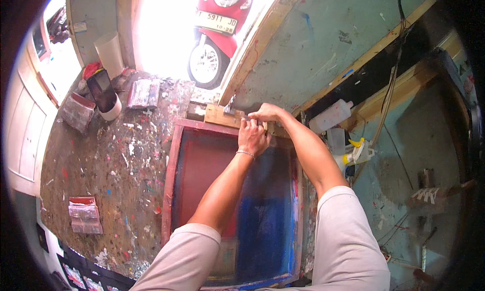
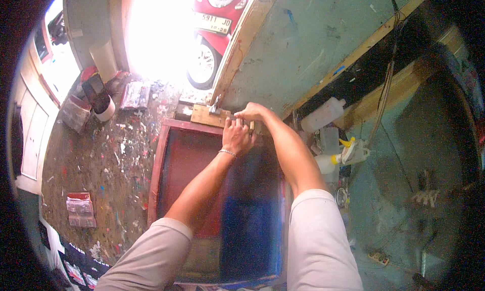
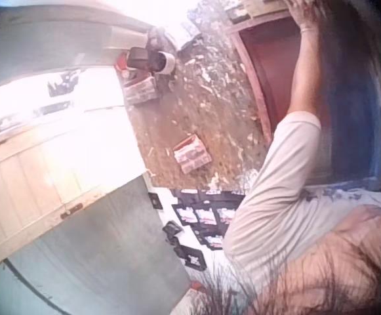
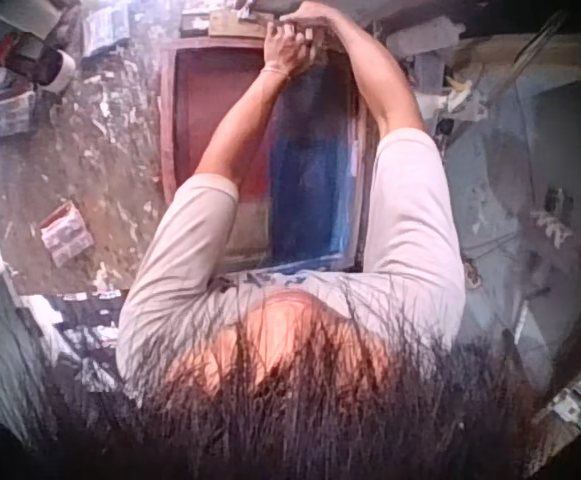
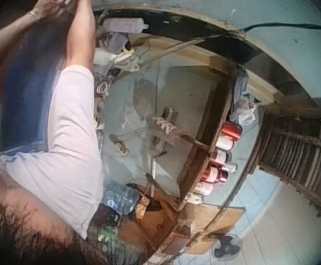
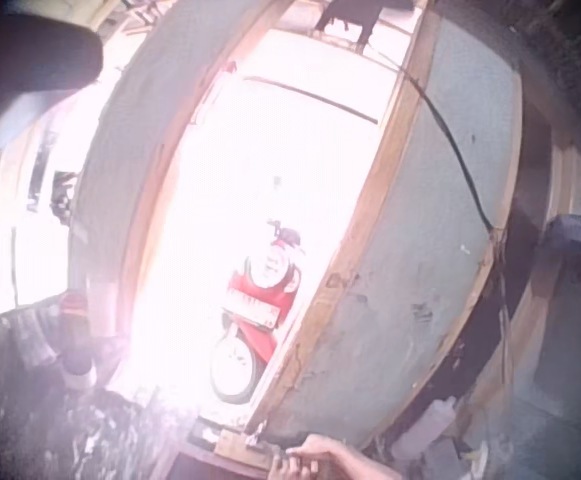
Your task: The person wipes a screen printing frame with a red cloth, then secures it with a metal clamp. They apply clear tape along the frame edges and smooth it down, preparing the frame for use.
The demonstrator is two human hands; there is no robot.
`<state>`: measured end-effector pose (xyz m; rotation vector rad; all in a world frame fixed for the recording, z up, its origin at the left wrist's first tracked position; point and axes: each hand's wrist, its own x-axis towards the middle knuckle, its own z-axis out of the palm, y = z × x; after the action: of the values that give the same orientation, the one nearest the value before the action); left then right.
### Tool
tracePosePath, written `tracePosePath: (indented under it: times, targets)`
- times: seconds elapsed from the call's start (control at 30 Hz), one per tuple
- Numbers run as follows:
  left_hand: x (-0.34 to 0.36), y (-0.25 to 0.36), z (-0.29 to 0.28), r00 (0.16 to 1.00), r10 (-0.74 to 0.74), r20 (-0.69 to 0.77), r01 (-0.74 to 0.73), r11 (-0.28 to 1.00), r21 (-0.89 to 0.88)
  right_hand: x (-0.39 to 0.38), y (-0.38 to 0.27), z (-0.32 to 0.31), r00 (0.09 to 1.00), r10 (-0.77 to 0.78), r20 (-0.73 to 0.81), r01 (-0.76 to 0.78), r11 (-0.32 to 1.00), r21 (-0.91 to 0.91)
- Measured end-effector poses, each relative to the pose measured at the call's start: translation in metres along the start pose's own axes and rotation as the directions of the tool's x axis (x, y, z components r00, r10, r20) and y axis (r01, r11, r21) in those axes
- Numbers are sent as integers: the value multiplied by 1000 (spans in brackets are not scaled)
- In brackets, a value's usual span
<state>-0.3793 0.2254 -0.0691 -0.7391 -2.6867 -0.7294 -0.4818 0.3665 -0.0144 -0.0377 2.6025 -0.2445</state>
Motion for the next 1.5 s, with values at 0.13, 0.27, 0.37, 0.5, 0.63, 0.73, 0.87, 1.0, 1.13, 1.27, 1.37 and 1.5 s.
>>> tracePosePath:
  times: [0.13, 0.27, 0.37, 0.5, 0.63, 0.73, 0.87, 1.0, 1.13, 1.27, 1.37, 1.5]
  targets:
    - [0, 0, 3, 1000, -9, 29, 8, 1000, 26, -16, -32, 9, 974, 100, -202, -126, 985, -121]
    - [5, -1, -2, 997, 21, 72, -28, 994, 101, -27, -65, 11, 906, 323, -272, -387, 894, -228]
    - [-2, -6, -32, 944, 97, 315, -128, 989, 77, -24, -64, 7, 930, 229, -287, -311, 908, -282]
    - [-85, -29, -120, 913, 378, 150, -368, 925, -95, -16, -38, 5, 950, 297, -94, -297, 955, 17]
    - [-269, -51, -230, 933, 338, 119, -277, 891, -359, -10, -34, 11, 970, 201, -136, -209, 977, -45]
    - [-378, -49, -278, 924, 32, 382, 83, 956, -280, -15, -50, 12, 904, 337, -264, -362, 931, -53]
    - [-453, -21, -281, 868, -318, 382, 385, 916, -112, -29, -77, 12, 853, 384, -353, -445, 889, -109]
    - [-476, -5, -257, 892, -357, 278, 379, 925, -27, -31, -93, 21, 862, 311, -400, -439, 852, -284]
    - [-484, -11, -251, 870, -394, 296, 434, 897, -81, -27, -81, 25, 775, 421, -471, -533, 837, -128]
    - [-487, -21, -259, 842, -438, 314, 493, 861, -121, -28, -55, 19, 818, 490, -302, -458, 872, 174]
    - [-488, -25, -258, 847, -452, 280, 499, 857, -127, -28, -47, 21, 815, 512, -271, -454, 855, 249]
    - [-490, -28, -250, 849, -465, 251, 514, 837, -188, -16, -52, 15, 850, 407, -334, -464, 879, -112]
